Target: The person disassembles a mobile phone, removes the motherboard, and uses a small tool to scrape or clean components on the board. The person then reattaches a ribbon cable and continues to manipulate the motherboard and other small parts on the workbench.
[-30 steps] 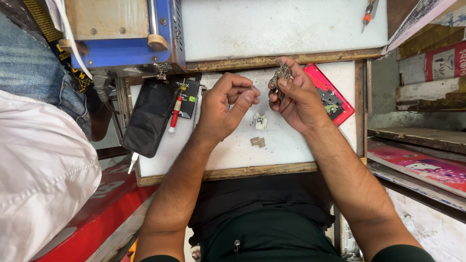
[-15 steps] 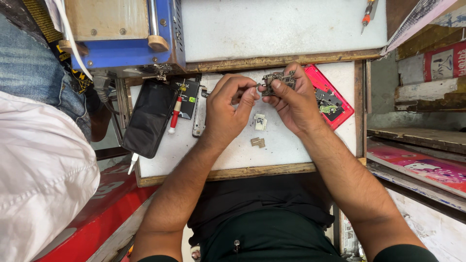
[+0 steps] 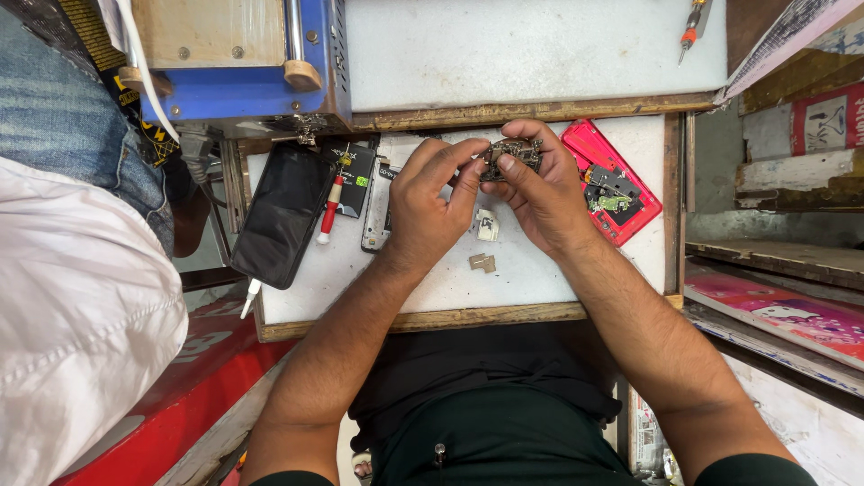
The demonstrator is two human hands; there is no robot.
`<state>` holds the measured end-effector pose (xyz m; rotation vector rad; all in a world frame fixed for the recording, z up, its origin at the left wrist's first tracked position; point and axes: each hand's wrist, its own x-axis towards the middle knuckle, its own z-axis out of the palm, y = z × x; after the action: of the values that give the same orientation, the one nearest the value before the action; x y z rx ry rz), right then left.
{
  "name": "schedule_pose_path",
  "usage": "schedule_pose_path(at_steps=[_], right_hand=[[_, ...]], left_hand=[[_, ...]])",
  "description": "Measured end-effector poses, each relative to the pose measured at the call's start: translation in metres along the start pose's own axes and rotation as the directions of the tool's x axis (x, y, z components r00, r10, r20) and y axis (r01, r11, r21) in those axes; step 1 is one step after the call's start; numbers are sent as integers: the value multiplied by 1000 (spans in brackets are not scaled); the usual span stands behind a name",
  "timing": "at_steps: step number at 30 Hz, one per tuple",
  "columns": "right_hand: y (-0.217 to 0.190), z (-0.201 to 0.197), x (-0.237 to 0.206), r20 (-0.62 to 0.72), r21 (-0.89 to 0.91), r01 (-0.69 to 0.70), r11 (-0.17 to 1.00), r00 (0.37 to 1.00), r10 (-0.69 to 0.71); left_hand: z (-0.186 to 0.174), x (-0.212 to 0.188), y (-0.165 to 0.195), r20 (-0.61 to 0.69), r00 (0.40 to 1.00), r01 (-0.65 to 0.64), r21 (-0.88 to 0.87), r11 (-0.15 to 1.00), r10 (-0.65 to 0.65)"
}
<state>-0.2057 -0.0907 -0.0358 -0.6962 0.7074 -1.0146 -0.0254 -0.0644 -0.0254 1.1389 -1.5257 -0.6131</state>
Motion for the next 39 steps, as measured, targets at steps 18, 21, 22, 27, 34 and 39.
schedule_pose_path(at_steps=[18,21,22,27,34,39], right_hand=[[3,1,-5,2,-170,87,982,996,-88],[5,1,-6,-22,-213,97,972,994,-104],[5,1,-6,-29,-236,102,967,993,-112],[8,-1,-7,-20,-288,141,947,988,-153],[8,-1,-8,-12,-354,150,923,986,-164],[6,-4,-8,21,-396,155,905,987,-160]], left_hand=[[5,-2,0,-57,988,-137,141,980,146],[6,-3,-2,-48,986,-149,135,980,157],[6,-4,-3,-42,989,-134,135,982,140],[5,-4,-6,-19,997,-72,55,996,73],[-2,1,-11,99,993,78,-167,983,-62],[-14,6,-11,192,974,155,-195,969,-117]])
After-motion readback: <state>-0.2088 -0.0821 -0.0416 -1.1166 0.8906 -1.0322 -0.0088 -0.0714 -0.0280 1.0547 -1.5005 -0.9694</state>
